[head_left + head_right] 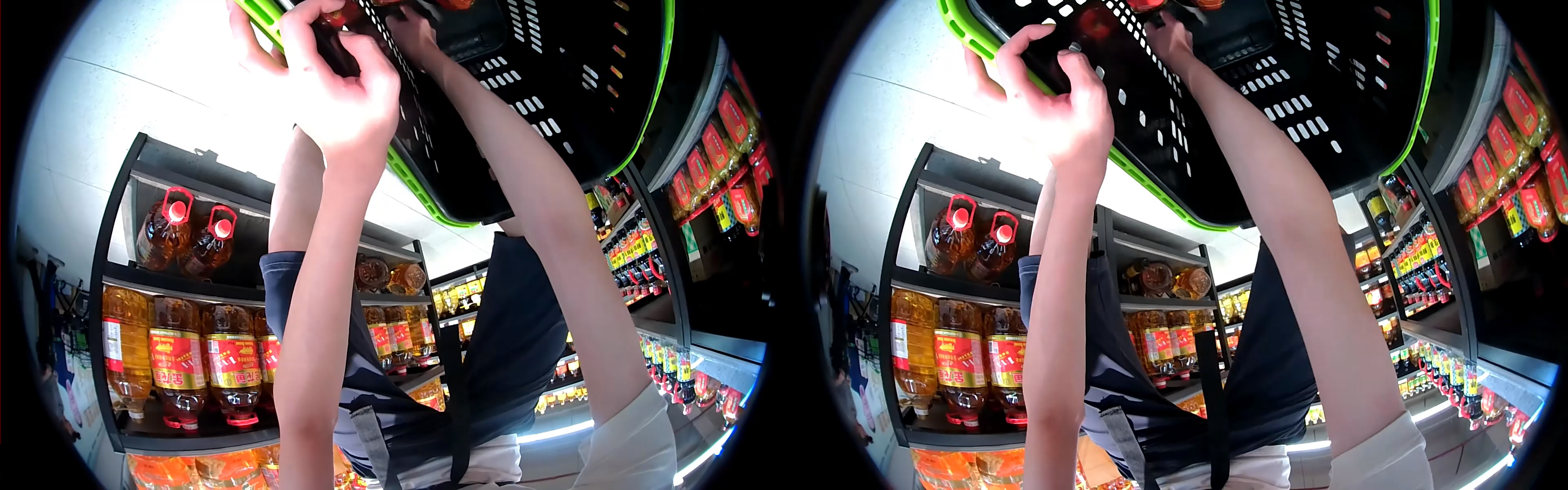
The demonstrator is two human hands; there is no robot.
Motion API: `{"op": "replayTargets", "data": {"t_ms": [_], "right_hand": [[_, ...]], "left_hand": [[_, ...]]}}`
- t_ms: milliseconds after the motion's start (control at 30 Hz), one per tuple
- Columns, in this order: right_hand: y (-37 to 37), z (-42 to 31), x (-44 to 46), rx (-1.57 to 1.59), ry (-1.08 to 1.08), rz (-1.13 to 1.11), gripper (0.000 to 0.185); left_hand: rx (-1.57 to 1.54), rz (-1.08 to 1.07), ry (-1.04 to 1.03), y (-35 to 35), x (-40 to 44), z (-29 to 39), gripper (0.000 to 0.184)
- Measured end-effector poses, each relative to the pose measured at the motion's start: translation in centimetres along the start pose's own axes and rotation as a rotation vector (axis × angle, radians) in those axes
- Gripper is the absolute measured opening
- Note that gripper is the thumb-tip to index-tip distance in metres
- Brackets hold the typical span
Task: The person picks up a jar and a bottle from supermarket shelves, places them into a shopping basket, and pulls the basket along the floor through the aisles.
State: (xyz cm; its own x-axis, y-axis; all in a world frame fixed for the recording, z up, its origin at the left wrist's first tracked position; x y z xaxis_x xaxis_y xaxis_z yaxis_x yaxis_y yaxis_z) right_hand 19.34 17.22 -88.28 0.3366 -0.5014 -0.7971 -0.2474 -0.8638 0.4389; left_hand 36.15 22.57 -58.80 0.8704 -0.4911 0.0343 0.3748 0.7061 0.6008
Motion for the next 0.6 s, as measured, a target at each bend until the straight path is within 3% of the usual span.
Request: {"op": "replayTargets", "data": {"t_ms": [233, 300, 600], "right_hand": [[1.0, 4.0, -8.0, -0.345, -0.045, -0.295, 0.031], [3.0, 4.7, -10.3, -0.371, -0.149, -0.256, 0.028], [10.1, -0.5, -17.1, -0.312, -0.146, -0.202, 0.022]], "left_hand": [[-0.021, 0.010, 0.026, 0.3, -0.6, -1.2, 0.026], [0.011, 0.021, -0.001, 0.4, -0.5, -0.6, 0.026], [-0.012, -0.052, 0.157, 0.4, 0.4, 1.1, 0.027]]}}
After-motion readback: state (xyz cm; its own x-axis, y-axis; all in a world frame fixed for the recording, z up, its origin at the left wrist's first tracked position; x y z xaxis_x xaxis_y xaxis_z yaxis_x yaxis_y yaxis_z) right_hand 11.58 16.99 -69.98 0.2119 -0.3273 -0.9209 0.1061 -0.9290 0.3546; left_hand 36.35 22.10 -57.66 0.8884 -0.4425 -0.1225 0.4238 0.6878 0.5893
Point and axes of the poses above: each hand's wrist, its own x-axis towards the middle knuckle, its own y-axis out of the back of the hand, z = x × y, the point moved 9 cm from there along x, towards the middle knuckle, and after that the axes turned 1 degree about -x, right-handed, at the moved point
